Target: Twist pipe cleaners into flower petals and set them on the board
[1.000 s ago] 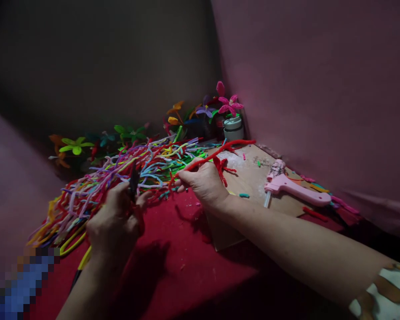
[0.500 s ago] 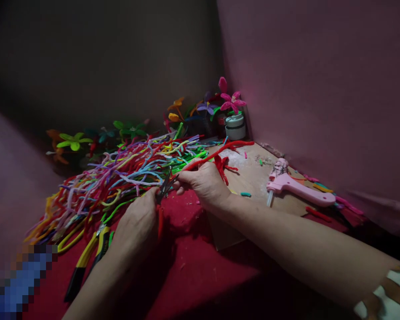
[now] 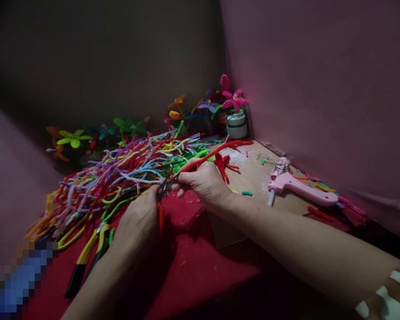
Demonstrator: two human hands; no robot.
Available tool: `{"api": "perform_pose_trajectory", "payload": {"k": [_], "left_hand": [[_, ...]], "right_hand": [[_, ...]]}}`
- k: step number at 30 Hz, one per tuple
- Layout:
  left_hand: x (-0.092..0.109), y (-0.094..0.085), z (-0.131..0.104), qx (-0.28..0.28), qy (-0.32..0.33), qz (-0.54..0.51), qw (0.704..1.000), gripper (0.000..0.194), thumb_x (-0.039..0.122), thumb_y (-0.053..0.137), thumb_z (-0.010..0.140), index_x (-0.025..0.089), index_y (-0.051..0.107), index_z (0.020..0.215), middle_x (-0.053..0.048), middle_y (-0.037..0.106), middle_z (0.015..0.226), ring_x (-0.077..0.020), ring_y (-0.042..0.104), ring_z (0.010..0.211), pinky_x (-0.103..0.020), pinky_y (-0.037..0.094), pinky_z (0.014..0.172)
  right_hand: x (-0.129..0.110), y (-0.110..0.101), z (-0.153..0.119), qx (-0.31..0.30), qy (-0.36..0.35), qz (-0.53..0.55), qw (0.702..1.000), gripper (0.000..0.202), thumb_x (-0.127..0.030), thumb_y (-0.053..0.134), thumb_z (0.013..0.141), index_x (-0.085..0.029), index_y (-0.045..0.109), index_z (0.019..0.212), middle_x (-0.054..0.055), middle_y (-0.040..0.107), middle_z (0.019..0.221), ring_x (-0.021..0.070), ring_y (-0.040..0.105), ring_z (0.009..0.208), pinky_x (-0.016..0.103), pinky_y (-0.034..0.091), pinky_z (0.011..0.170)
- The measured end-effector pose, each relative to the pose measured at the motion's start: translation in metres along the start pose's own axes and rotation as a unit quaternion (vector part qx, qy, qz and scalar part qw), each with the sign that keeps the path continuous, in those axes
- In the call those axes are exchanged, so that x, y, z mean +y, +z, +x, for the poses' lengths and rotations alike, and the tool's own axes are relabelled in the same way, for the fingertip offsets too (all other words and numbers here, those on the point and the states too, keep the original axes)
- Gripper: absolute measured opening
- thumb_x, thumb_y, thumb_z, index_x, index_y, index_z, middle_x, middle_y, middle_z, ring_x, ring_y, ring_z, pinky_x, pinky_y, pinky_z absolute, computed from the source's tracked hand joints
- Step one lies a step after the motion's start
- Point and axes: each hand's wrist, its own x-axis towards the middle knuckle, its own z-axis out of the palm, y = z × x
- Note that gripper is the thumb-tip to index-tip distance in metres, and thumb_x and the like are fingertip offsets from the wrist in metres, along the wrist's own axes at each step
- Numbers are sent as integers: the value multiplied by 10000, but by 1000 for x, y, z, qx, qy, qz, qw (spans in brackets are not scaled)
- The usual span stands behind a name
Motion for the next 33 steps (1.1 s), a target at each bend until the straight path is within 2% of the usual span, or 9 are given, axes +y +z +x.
{"api": "perform_pose_trajectory", "payload": {"k": [6, 14, 20, 25, 33], "left_hand": [[1, 1, 0, -17, -6, 2, 1000, 364, 111, 353, 788, 43, 451, 1132, -162, 594, 912, -245, 568, 847, -372, 431, 758], [2, 3, -1, -18, -2, 28, 999, 398, 83, 330, 785, 32, 425, 1168, -168, 583, 940, -243, 548, 823, -372, 420, 734], [3, 1, -2, -12, 7, 51, 999, 409, 68, 332, 777, 23, 432, 1171, -173, 578, 927, -247, 540, 835, -370, 413, 728], [2, 2, -2, -4, 3, 50, 999, 419, 71, 329, 781, -19, 420, 1181, -195, 573, 913, -268, 537, 840, -389, 413, 727], [2, 3, -2, -9, -2, 14, 1000, 375, 64, 315, 791, 16, 435, 1143, -182, 583, 915, -238, 555, 809, -381, 419, 744]], "right_hand": [[-2, 2, 0, 17, 27, 36, 999, 115, -58, 602, 600, -130, 515, 580, 13, 583, 479, 123, 560, 418, 205, 426, 356], [-5, 2, 2, 57, 134, 89, 985, 108, -7, 552, 602, -106, 540, 561, 11, 551, 481, 94, 543, 436, 159, 365, 331], [-9, 3, 3, 55, 198, 91, 974, 110, -32, 536, 630, -96, 568, 548, 17, 534, 451, 71, 485, 411, 161, 307, 326], [-7, 3, 3, 60, 205, 95, 972, 113, -33, 540, 627, -98, 572, 540, 21, 537, 450, 61, 452, 393, 169, 280, 324], [-5, 2, 2, 72, 203, 106, 971, 159, -22, 536, 613, -129, 506, 500, 7, 523, 428, 62, 449, 369, 166, 271, 308]]}}
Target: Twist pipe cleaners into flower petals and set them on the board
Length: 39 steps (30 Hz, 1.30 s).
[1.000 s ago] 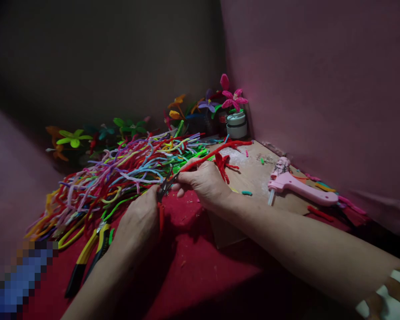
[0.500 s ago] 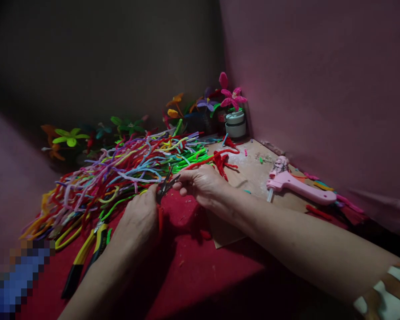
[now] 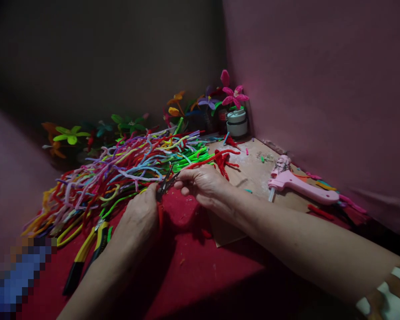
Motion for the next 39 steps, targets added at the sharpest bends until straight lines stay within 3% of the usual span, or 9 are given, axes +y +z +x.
{"api": "perform_pose_trajectory", "payload": {"k": [7, 11, 16, 22, 30, 39], "left_hand": [[-1, -1, 0, 5, 2, -48, 999, 330, 85, 323, 794, 74, 446, 1099, -153, 605, 894, -217, 592, 786, -340, 444, 710], [-2, -4, -1, 0, -38, -60, 998, 349, 80, 311, 794, 79, 421, 1125, -117, 621, 808, -211, 610, 735, -300, 452, 644], [-6, -7, -1, 62, -42, 37, 997, 406, 74, 313, 795, 33, 387, 1193, -163, 604, 905, -258, 578, 821, -342, 428, 693], [-3, -5, 0, 8, -3, 102, 995, 402, 93, 309, 822, 19, 412, 1203, -148, 598, 869, -252, 556, 779, -350, 397, 668], [0, -5, 1, 3, 1, 110, 994, 364, 105, 329, 824, 22, 450, 1156, -140, 584, 825, -239, 553, 739, -340, 384, 640], [2, -6, -1, 5, -11, 159, 987, 358, 82, 290, 827, 33, 469, 1132, -133, 590, 803, -222, 560, 718, -319, 411, 646]], "right_hand": [[-2, 1, -2, -18, -18, -4, 1000, 147, -18, 554, 616, -116, 529, 510, 5, 539, 456, 66, 491, 407, 154, 303, 317], [-2, -1, 0, -27, -25, 0, 999, 114, -15, 565, 618, -97, 551, 540, 25, 578, 503, 62, 502, 419, 144, 312, 323], [0, -3, 3, -15, -63, 2, 998, 88, -17, 576, 599, -84, 560, 544, 34, 589, 521, 70, 518, 436, 145, 326, 329], [3, -3, 2, -39, -117, -14, 992, 101, -39, 594, 581, -105, 538, 528, 9, 556, 464, 83, 512, 408, 159, 326, 320], [-1, 2, -4, -4, -50, -12, 999, 138, -23, 534, 616, -133, 486, 549, -20, 509, 425, 60, 441, 339, 164, 279, 302], [0, 1, -3, -11, -61, -22, 998, 151, -20, 524, 607, -145, 463, 550, -35, 487, 415, 50, 409, 326, 164, 285, 311]]}}
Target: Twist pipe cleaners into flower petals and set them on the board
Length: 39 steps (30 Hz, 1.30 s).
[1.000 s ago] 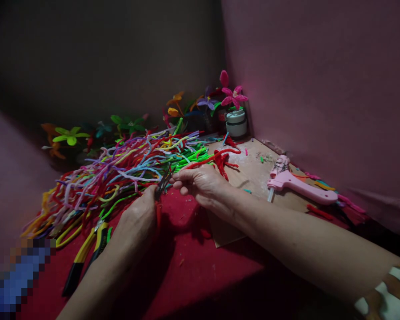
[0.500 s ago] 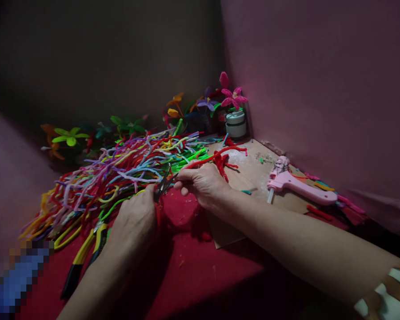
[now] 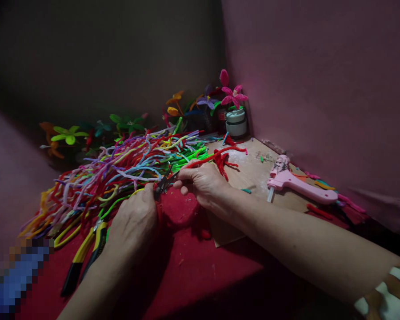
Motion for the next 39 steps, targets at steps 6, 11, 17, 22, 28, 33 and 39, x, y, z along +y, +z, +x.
{"api": "perform_pose_trajectory", "payload": {"k": [6, 11, 17, 22, 28, 33, 39], "left_hand": [[3, -5, -1, -21, -15, -5, 1000, 340, 87, 279, 835, 45, 470, 1113, -132, 594, 810, -229, 579, 728, -315, 423, 651], [5, -13, -3, -67, -47, -70, 994, 297, 102, 250, 850, 115, 481, 1036, -94, 613, 732, -203, 619, 691, -251, 407, 557], [-22, -13, 4, -76, -172, -64, 980, 316, 261, 295, 849, 143, 467, 1087, -106, 637, 650, -278, 636, 637, -292, 393, 520], [-51, 3, 4, -57, -111, -183, 975, 333, 307, 424, 784, 226, 515, 1094, -71, 668, 732, -240, 632, 700, -269, 395, 575], [-55, 14, 2, -168, 21, -300, 939, 193, 280, 526, 712, 272, 646, 863, -37, 668, 748, -198, 609, 693, -265, 398, 612], [-33, 4, 8, -53, -94, -550, 828, 255, 348, 563, 716, 198, 641, 908, -56, 648, 813, -179, 579, 744, -264, 426, 651], [3, -2, 16, -37, -227, -900, 370, 289, 372, 636, 693, 134, 601, 854, 32, 518, 549, -52, 425, 404, -161, 338, 395]], "right_hand": [[1, -1, 1, -14, -19, -4, 1000, 120, -41, 550, 602, -134, 491, 554, -19, 523, 444, 68, 462, 358, 164, 297, 314], [1, -2, 3, -1, -27, 10, 1000, 133, -39, 592, 586, -119, 500, 531, 2, 548, 465, 78, 501, 407, 158, 313, 320], [-4, -7, 8, 30, -73, 8, 997, 126, -18, 573, 602, -118, 520, 546, 19, 576, 510, 78, 519, 443, 165, 352, 357], [-16, -14, 15, 41, -175, 46, 983, 130, -39, 580, 644, -142, 508, 615, -2, 570, 537, 104, 568, 499, 196, 410, 423], [-20, -16, 19, 17, -136, 83, 987, 102, -41, 565, 655, -125, 537, 604, 13, 586, 553, 101, 576, 516, 193, 416, 446], [-5, -8, 12, -80, -131, 65, 986, 91, -102, 636, 631, -134, 557, 662, 0, 595, 538, 109, 571, 497, 192, 410, 425], [20, -2, 1, -162, -116, -50, 979, 148, -220, 693, 631, -133, 580, 669, -22, 572, 508, 78, 492, 427, 205, 378, 439]]}}
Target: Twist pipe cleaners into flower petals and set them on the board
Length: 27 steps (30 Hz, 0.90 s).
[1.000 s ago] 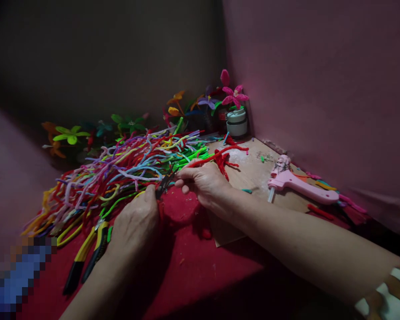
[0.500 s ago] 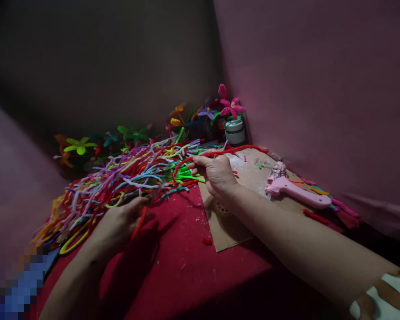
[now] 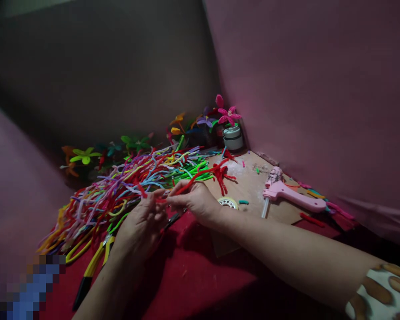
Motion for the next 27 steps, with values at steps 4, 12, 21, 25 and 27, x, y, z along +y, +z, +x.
{"api": "perform_pose_trajectory", "payload": {"k": [4, 12, 21, 25, 27], "left_hand": [[-3, -6, 8, 52, -11, -108, 993, 128, 234, 574, 768, 117, 608, 730, -37, 631, 680, -114, 585, 583, -209, 460, 514], [10, -11, 14, 111, 8, -208, 972, 299, 254, 427, 867, 151, 581, 632, -30, 664, 688, -147, 639, 735, -356, 503, 758], [23, -10, 7, 17, 42, -252, 967, 348, 242, 267, 926, 138, 526, 717, 85, 237, 389, -35, 250, 332, -146, 272, 374], [20, -12, 10, 6, 79, -221, 972, 311, 256, 325, 911, 136, 529, 710, 87, 183, 398, -41, 193, 332, -164, 220, 363], [19, -13, 12, 20, 88, -217, 972, 284, 262, 353, 904, 141, 548, 737, 85, 235, 411, -34, 256, 346, -155, 276, 395]], "right_hand": [[1, 2, 2, 7, -2, 57, 998, 161, -291, 633, 711, -131, 629, 698, 12, 621, 654, 90, 559, 605, 222, 436, 603], [-28, -12, 17, 121, 52, 300, 945, 146, -219, 536, 805, -175, 513, 667, -18, 538, 559, 104, 532, 568, 267, 459, 605], [-17, -6, 9, 97, 98, 267, 954, 217, -181, 589, 748, -194, 398, 645, -103, 217, 407, 46, 143, 358, 193, 175, 351], [-15, -1, 7, 83, 94, 230, 965, 216, -211, 632, 704, -197, 420, 665, -117, 174, 392, 46, 85, 360, 208, 119, 348], [-15, -1, 8, 100, 91, 235, 963, 253, -233, 646, 694, -200, 399, 648, -119, 171, 390, 46, 86, 358, 208, 112, 348]]}}
